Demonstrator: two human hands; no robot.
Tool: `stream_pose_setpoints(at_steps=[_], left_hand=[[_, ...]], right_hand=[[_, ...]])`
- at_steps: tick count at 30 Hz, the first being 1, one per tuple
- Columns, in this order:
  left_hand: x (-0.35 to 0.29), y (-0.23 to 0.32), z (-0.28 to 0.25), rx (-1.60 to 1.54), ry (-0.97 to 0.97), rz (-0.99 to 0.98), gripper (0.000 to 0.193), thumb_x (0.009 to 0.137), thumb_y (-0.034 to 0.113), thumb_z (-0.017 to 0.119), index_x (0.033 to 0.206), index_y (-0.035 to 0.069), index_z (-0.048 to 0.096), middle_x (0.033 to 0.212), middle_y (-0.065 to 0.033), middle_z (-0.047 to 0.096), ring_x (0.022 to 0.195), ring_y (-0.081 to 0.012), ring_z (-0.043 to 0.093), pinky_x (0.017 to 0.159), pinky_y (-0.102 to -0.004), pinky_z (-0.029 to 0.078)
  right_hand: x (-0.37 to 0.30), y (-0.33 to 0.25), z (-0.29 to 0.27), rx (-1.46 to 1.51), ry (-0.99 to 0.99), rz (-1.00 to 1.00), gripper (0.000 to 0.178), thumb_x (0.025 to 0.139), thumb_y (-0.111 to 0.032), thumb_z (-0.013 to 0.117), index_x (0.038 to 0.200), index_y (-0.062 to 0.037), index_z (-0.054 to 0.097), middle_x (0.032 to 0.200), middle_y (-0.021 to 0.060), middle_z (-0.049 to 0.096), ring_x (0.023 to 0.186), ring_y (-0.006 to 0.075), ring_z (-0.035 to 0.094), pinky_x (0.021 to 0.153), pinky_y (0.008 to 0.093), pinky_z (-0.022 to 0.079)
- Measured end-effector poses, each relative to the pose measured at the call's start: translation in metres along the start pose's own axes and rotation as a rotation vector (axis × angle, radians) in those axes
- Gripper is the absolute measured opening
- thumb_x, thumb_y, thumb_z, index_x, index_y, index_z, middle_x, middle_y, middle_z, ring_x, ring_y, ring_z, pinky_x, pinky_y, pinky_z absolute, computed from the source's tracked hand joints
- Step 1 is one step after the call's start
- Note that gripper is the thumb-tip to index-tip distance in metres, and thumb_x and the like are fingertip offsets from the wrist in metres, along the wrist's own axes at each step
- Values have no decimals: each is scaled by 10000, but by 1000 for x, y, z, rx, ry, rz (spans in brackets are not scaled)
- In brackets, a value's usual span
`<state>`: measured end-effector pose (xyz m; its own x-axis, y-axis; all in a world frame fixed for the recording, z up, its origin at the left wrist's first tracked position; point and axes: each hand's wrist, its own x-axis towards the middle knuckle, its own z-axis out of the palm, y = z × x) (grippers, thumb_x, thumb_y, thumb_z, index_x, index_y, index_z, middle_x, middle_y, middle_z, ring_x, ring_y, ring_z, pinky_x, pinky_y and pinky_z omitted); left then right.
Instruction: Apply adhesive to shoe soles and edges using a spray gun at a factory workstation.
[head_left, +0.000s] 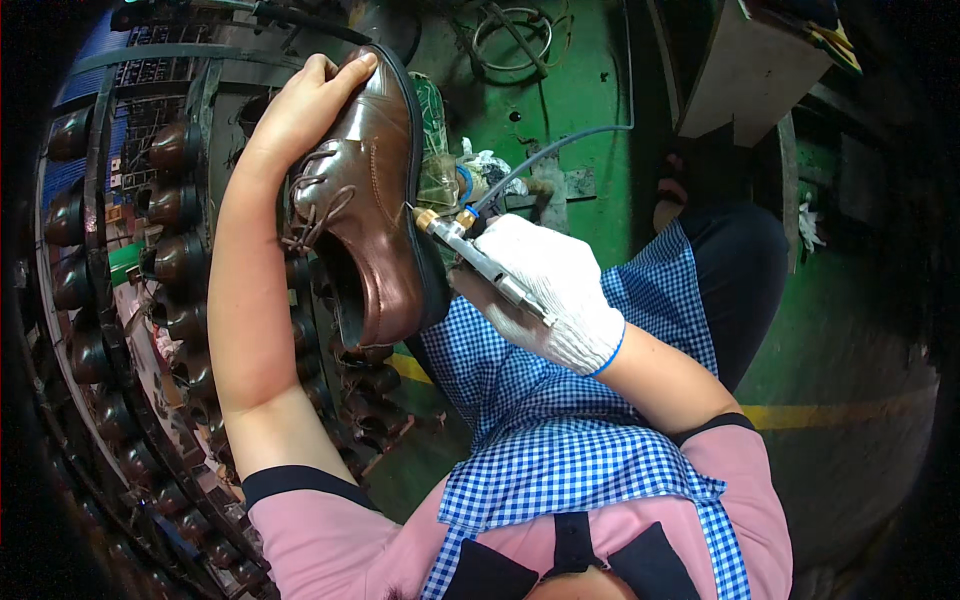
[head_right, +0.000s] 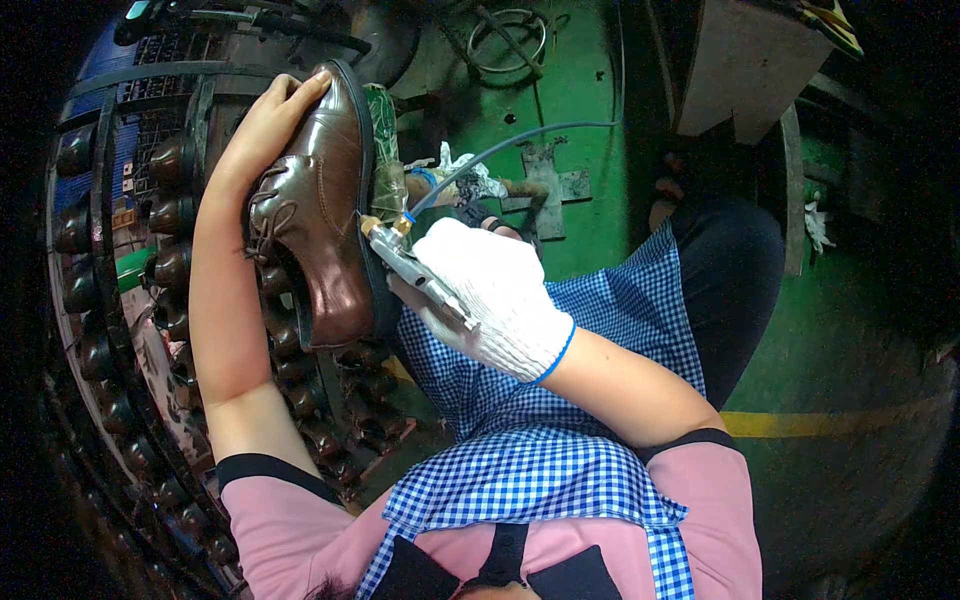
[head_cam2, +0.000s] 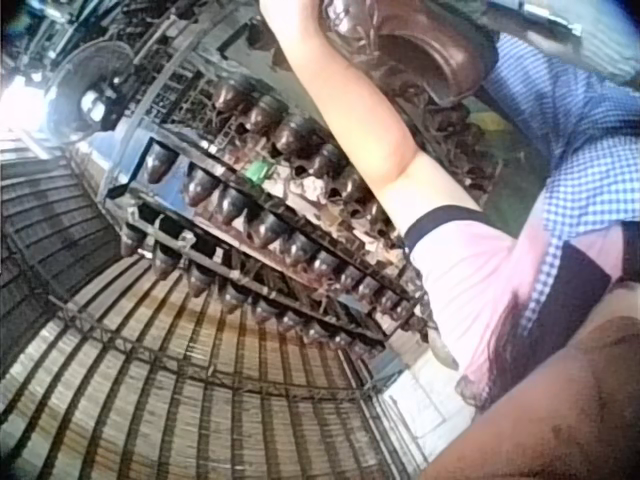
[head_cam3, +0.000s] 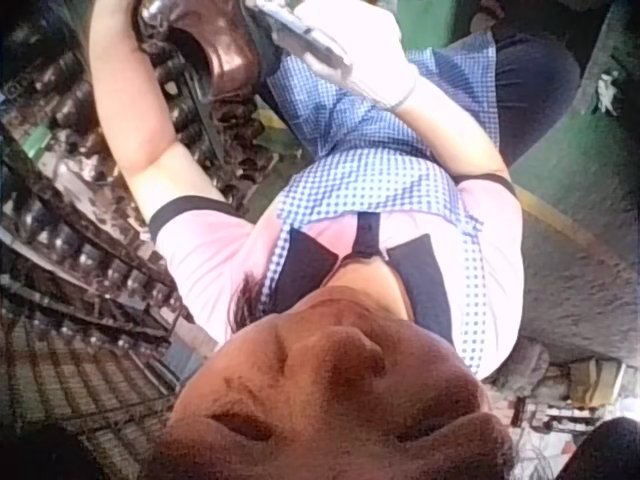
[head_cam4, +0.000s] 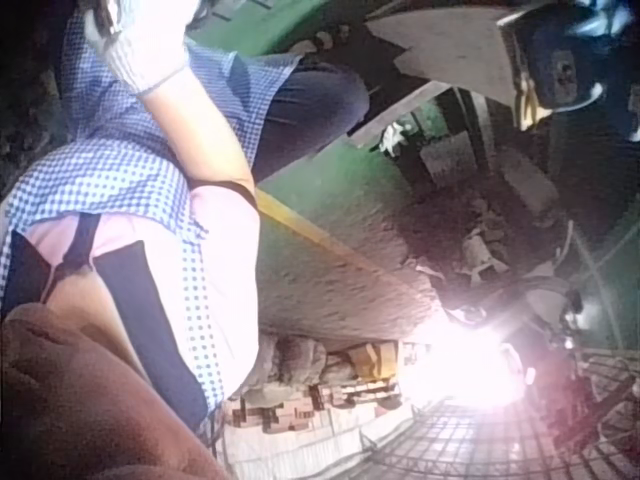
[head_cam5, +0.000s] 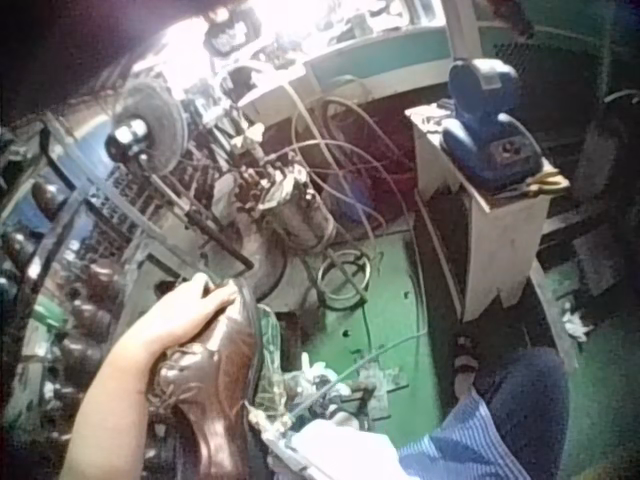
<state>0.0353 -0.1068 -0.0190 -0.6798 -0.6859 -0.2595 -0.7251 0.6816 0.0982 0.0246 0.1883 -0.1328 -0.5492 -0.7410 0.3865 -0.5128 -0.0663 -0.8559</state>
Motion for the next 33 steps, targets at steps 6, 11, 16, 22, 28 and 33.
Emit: stream_pose_setpoints(at_steps=[6,11,16,22,28,33], left_hand=[[-2,-3,0,-44,3,-19,818,873,705,536,1113,-73,611,1104,-277,659,1030,-334,650,941,-387,475],[-1,-4,1,-49,12,-27,806,875,699,539,1101,-71,615,1090,-273,659,1020,-327,651,939,-384,476],[-1,-2,2,-50,1,-48,823,869,709,538,1119,-71,613,1105,-280,656,1026,-337,650,948,-393,475],[-9,-21,5,-106,66,-23,757,875,681,554,1144,-24,618,1000,-200,667,864,-251,659,846,-341,504],[-98,5,7,-827,462,138,297,985,199,642,1211,12,597,1116,-70,618,950,-135,597,914,-272,474],[-210,11,45,-580,679,233,171,938,81,651,1078,31,567,1038,-74,561,879,-150,549,837,-282,466]], right_hand=[[-12,-6,2,65,67,-10,232,750,-145,824,924,-86,681,785,90,632,646,273,647,587,335,536],[-15,-11,-13,124,-29,-16,226,759,-138,816,930,-86,677,809,84,647,657,264,657,592,309,538],[-16,-15,-26,28,-105,31,224,764,-134,810,929,-76,669,819,87,647,663,266,660,597,306,540],[-4,10,-29,-104,29,64,248,861,-264,747,985,-62,677,803,102,602,615,258,627,548,335,523],[-10,36,-26,-160,-58,168,395,903,-327,691,1201,-74,634,910,116,618,753,272,665,648,342,544],[-12,50,-8,-123,-80,170,453,921,-347,661,1288,-86,611,972,117,632,805,287,671,682,358,550]])
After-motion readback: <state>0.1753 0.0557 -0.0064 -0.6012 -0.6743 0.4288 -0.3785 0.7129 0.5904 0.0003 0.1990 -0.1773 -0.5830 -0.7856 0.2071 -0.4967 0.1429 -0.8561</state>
